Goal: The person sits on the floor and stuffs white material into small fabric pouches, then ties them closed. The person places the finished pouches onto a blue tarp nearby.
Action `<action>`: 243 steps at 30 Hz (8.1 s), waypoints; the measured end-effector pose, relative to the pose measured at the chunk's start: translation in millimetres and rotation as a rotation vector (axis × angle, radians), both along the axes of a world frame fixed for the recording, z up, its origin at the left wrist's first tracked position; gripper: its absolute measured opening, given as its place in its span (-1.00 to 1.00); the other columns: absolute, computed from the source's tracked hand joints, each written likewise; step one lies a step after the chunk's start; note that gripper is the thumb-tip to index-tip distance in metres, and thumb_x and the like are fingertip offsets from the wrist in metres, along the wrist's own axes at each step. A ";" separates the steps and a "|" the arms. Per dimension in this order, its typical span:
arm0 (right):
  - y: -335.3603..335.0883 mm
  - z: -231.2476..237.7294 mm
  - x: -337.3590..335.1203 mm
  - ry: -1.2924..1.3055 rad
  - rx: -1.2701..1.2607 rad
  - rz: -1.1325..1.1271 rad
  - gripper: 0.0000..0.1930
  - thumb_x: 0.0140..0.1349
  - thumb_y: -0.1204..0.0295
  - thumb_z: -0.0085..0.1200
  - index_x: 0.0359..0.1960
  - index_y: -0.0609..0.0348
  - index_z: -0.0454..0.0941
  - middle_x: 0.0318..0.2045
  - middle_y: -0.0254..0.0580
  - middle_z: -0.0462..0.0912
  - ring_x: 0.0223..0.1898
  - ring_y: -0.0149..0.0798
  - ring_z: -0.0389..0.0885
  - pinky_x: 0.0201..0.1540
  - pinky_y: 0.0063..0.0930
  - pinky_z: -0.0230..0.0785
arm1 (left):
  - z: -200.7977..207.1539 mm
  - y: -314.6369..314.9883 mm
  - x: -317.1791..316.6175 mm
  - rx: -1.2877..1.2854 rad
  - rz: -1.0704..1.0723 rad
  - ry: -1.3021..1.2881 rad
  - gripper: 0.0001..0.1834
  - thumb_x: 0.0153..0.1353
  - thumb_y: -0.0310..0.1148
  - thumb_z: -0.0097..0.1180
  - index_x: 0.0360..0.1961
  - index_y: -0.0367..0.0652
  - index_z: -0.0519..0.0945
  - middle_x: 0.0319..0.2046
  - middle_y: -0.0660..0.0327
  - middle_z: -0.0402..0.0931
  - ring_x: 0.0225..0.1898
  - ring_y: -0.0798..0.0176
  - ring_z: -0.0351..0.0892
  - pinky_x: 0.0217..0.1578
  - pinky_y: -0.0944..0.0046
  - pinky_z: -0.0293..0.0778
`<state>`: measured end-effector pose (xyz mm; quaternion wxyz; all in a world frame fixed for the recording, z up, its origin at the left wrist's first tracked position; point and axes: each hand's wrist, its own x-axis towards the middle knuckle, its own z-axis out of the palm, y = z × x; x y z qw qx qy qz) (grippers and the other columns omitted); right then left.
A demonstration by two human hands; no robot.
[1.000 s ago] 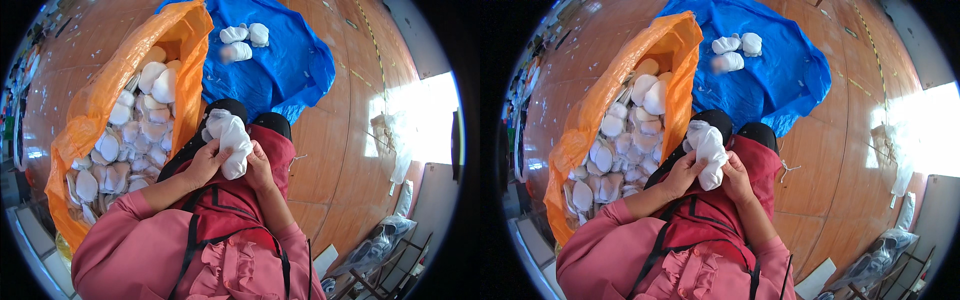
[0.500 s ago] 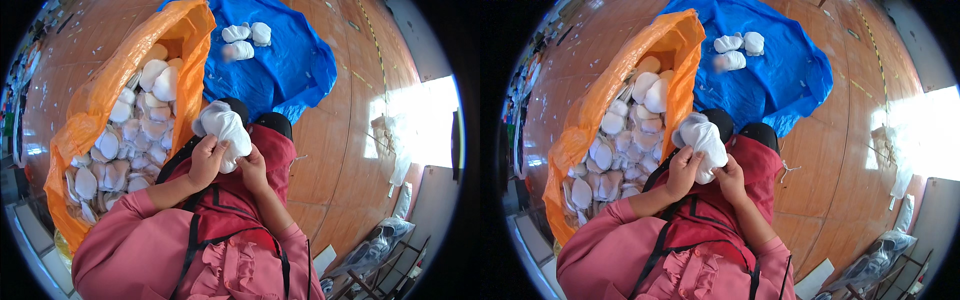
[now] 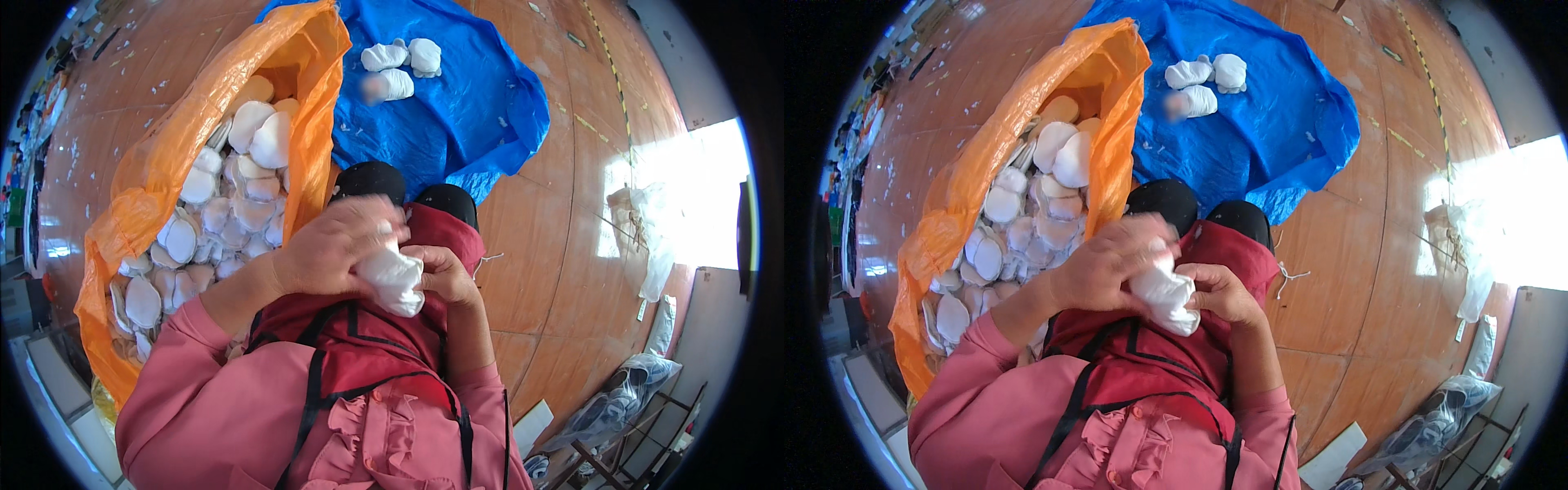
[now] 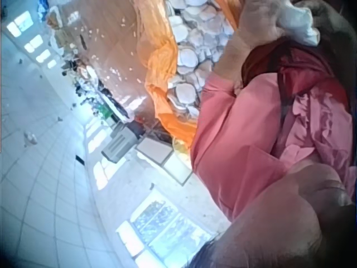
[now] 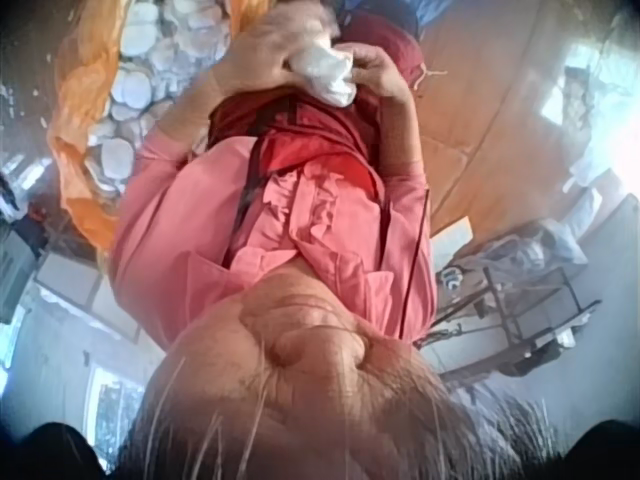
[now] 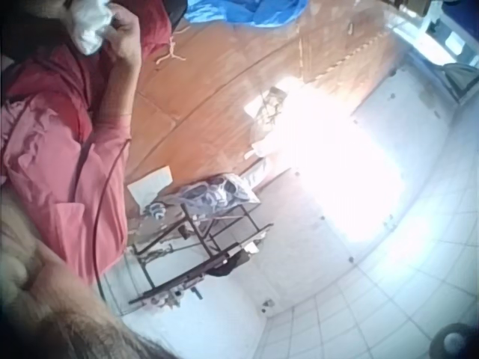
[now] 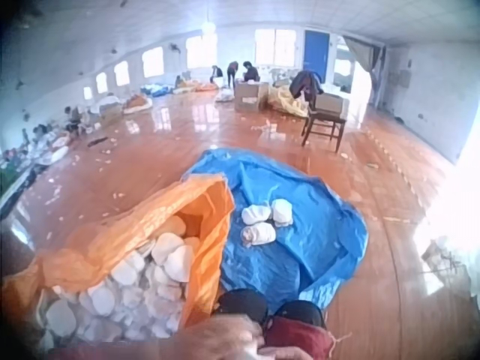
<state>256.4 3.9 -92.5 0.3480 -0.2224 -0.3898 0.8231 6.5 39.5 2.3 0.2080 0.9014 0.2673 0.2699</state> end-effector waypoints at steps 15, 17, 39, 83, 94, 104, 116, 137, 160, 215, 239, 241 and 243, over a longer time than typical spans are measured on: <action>-12.4 -11.4 -35.2 -0.172 -0.171 -0.593 -0.45 0.21 0.43 0.27 0.20 0.25 0.34 0.00 -0.20 0.57 -0.01 -0.33 0.54 0.04 -0.43 0.45 | -56.5 -32.4 34.2 -0.830 0.511 -0.404 -0.58 -0.11 -0.16 0.52 -0.31 -0.19 0.66 -0.42 0.05 0.64 -0.35 -0.03 0.66 -0.32 0.12 0.52; -13.5 -17.3 -38.3 0.002 -0.255 -0.639 -0.59 0.26 0.50 0.20 0.12 0.22 0.40 -0.07 -0.22 0.62 -0.09 -0.34 0.59 0.02 -0.44 0.45 | -56.5 -36.9 34.2 -0.771 0.433 -0.308 -0.60 0.04 -0.09 0.43 -0.26 -0.18 0.67 -0.40 0.02 0.66 -0.35 -0.03 0.68 -0.33 0.14 0.53; -27.0 -31.7 -51.0 -0.160 0.039 -0.634 -0.74 0.39 0.46 0.06 0.07 0.14 0.40 -0.08 -0.34 0.57 -0.02 -0.46 0.49 0.11 -0.52 0.33 | -86.3 -21.7 28.5 -1.459 0.563 -0.592 -0.73 0.21 -0.38 0.29 -0.11 -0.29 0.62 -0.25 0.16 0.68 -0.24 0.31 0.66 -0.21 0.29 0.55; -16.5 -37.6 -38.9 -0.319 -0.038 -0.381 -0.55 0.15 0.57 0.24 0.08 0.16 0.41 -0.12 -0.34 0.53 -0.08 -0.41 0.49 0.02 -0.51 0.37 | -76.2 -38.6 50.4 -0.279 0.488 -0.112 -0.70 0.02 -0.56 0.27 -0.17 -0.20 0.57 -0.27 0.08 0.47 -0.18 -0.07 0.51 -0.09 0.09 0.44; -23.5 -33.4 -41.9 -0.451 0.087 -0.813 -0.68 0.08 0.59 0.27 -0.14 0.10 0.46 -0.29 -0.42 0.52 -0.23 -0.47 0.51 -0.13 -0.56 0.39 | -84.9 -44.8 56.0 -1.432 0.501 -0.570 -0.42 0.18 -0.10 0.33 0.02 -0.35 0.48 -0.21 0.03 0.60 -0.19 0.12 0.64 -0.14 0.26 0.52; -29.6 -30.9 -46.1 -0.316 0.076 -1.010 -0.53 0.15 0.65 0.19 0.12 0.16 0.42 -0.08 -0.27 0.58 -0.04 -0.35 0.56 0.05 -0.49 0.42 | -64.8 -50.9 50.7 -1.220 0.514 -0.398 -0.67 0.26 -0.27 0.26 -0.07 -0.29 0.61 -0.26 0.13 0.67 -0.25 0.31 0.65 -0.20 0.23 0.55; 0.5 15.9 -11.7 -0.598 0.793 -0.403 -0.21 -0.10 0.64 0.30 0.28 0.05 0.35 0.39 -0.06 0.22 0.49 0.03 0.00 0.46 -0.08 -0.07 | -71.7 -1.9 13.5 -1.835 0.409 -1.025 -0.60 0.28 -0.40 0.16 0.12 -0.31 0.49 -0.11 0.04 0.63 -0.18 0.12 0.70 -0.17 0.12 0.64; -7.9 -9.8 -38.3 0.117 -0.184 -0.539 -0.59 0.29 0.31 0.21 0.11 0.20 0.46 -0.02 -0.21 0.63 -0.04 -0.30 0.61 0.07 -0.37 0.45 | -48.5 -1.1 37.9 -1.571 0.268 -0.851 -0.44 0.13 -0.38 0.37 0.15 -0.22 0.47 -0.03 0.22 0.56 -0.01 0.32 0.54 0.07 0.27 0.44; 19.3 1.5 -12.0 -0.465 0.162 -0.433 -0.31 0.09 0.07 0.38 0.13 0.30 0.46 -0.09 -0.17 0.63 -0.04 -0.31 0.58 0.08 -0.44 0.40 | -43.4 -4.3 35.6 -1.474 0.296 -0.383 -0.35 -0.04 -0.46 0.48 0.11 -0.27 0.48 -0.06 0.16 0.59 -0.05 0.26 0.59 0.00 0.24 0.50; -9.1 -15.4 -36.8 0.000 -0.393 -0.619 -0.64 0.44 0.26 -0.03 0.11 0.26 0.42 -0.19 -0.17 0.66 -0.27 -0.33 0.64 -0.24 -0.47 0.53 | -68.3 24.1 37.6 -1.701 0.608 -1.264 -0.53 0.12 -0.47 0.32 0.09 -0.14 0.51 -0.07 0.14 0.61 -0.06 0.13 0.63 -0.01 0.02 0.58; -18.1 -10.1 -52.3 -0.231 -0.266 -0.730 -0.87 0.30 0.54 0.14 -0.15 0.29 0.58 -0.34 -0.27 0.66 -0.36 -0.44 0.60 -0.23 -0.59 0.50 | -88.1 19.2 29.3 -1.554 0.777 -1.545 -0.56 0.21 -0.34 0.28 0.12 -0.07 0.50 0.01 0.22 0.57 0.04 0.18 0.55 0.06 0.05 0.48; -19.1 -16.5 -50.1 -0.241 -0.235 -0.703 -0.90 0.29 0.57 0.13 -0.18 0.28 0.57 -0.35 -0.29 0.65 -0.36 -0.45 0.60 -0.21 -0.59 0.49 | -86.1 17.3 30.7 -1.562 0.808 -1.545 -0.55 0.19 -0.33 0.30 0.11 -0.07 0.51 0.01 0.22 0.57 0.05 0.17 0.55 0.07 0.05 0.47; -20.2 -23.4 -49.5 -0.277 -0.178 -0.690 -0.93 0.28 0.60 0.11 -0.22 0.27 0.55 -0.37 -0.31 0.63 -0.36 -0.46 0.59 -0.20 -0.60 0.47 | -85.2 17.1 30.7 -1.570 0.825 -1.551 -0.55 0.19 -0.33 0.30 0.11 -0.08 0.52 0.01 0.21 0.58 0.06 0.16 0.55 0.09 0.04 0.47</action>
